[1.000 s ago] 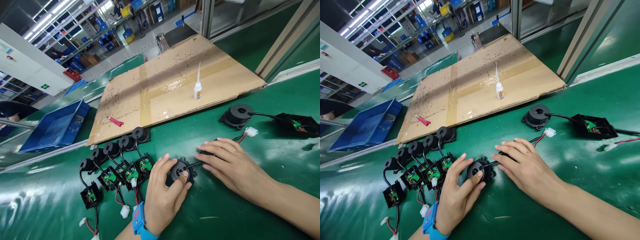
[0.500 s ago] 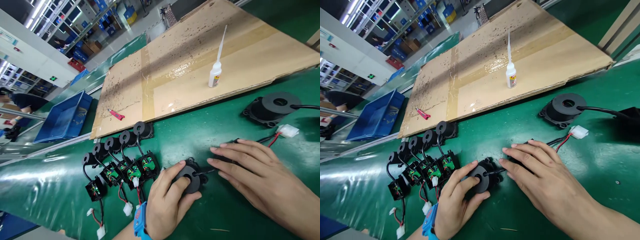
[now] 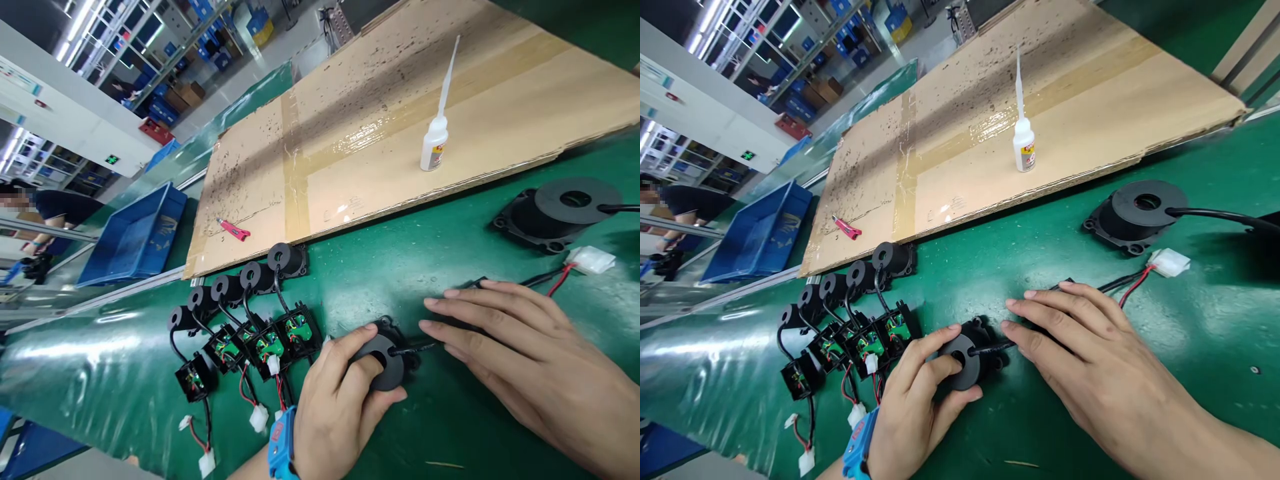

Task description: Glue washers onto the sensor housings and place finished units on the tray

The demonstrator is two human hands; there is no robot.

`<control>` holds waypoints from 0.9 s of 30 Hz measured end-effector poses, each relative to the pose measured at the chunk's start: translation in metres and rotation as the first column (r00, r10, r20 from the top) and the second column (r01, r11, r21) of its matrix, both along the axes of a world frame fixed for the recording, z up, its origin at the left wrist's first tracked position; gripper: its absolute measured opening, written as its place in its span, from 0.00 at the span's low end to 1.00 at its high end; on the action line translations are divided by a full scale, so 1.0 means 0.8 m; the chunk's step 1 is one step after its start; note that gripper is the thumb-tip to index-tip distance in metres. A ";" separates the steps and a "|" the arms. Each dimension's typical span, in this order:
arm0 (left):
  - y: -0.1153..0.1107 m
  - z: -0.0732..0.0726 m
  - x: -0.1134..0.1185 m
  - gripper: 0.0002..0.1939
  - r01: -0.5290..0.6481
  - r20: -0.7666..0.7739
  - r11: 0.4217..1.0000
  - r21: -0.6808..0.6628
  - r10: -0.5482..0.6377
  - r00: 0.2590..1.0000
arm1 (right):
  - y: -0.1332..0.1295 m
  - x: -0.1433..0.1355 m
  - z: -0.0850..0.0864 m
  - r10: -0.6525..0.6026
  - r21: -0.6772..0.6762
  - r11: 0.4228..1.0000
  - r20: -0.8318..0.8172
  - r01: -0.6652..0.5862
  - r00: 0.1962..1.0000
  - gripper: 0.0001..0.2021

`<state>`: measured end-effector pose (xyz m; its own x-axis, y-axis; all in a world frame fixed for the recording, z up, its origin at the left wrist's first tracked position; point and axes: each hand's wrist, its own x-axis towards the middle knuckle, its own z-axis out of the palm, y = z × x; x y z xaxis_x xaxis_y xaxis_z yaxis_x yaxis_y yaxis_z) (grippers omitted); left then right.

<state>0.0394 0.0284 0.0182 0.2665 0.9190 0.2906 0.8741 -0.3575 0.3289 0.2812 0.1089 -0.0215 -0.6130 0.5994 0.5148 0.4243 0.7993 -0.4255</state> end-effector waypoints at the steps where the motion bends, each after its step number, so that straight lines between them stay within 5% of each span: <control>1: 0.000 0.000 -0.001 0.12 0.013 0.005 1.000 -0.004 -0.013 1.000 | -0.001 -0.001 0.001 0.000 -0.009 1.000 -0.008 0.000 1.000 0.16; 9: -0.001 0.000 -0.021 0.11 0.171 0.024 0.983 -0.072 -0.170 0.985 | -0.018 0.004 0.005 0.137 -0.025 0.990 -0.006 -0.137 0.991 0.13; 13: 0.003 0.003 -0.030 0.13 0.216 0.219 0.956 -0.199 -0.172 0.960 | -0.032 0.007 0.001 0.174 -0.009 0.985 0.076 -0.174 0.982 0.16; 19: 0.007 0.005 -0.033 0.18 0.449 0.702 0.826 -0.340 -0.094 0.706 | -0.044 -0.002 0.020 0.077 -0.085 0.993 -0.097 -0.085 0.992 0.11; 27: -0.002 0.001 -0.025 0.19 0.606 0.875 0.715 -0.348 0.016 0.483 | -0.049 -0.001 0.046 0.106 -0.044 0.993 -0.137 -0.113 0.985 0.12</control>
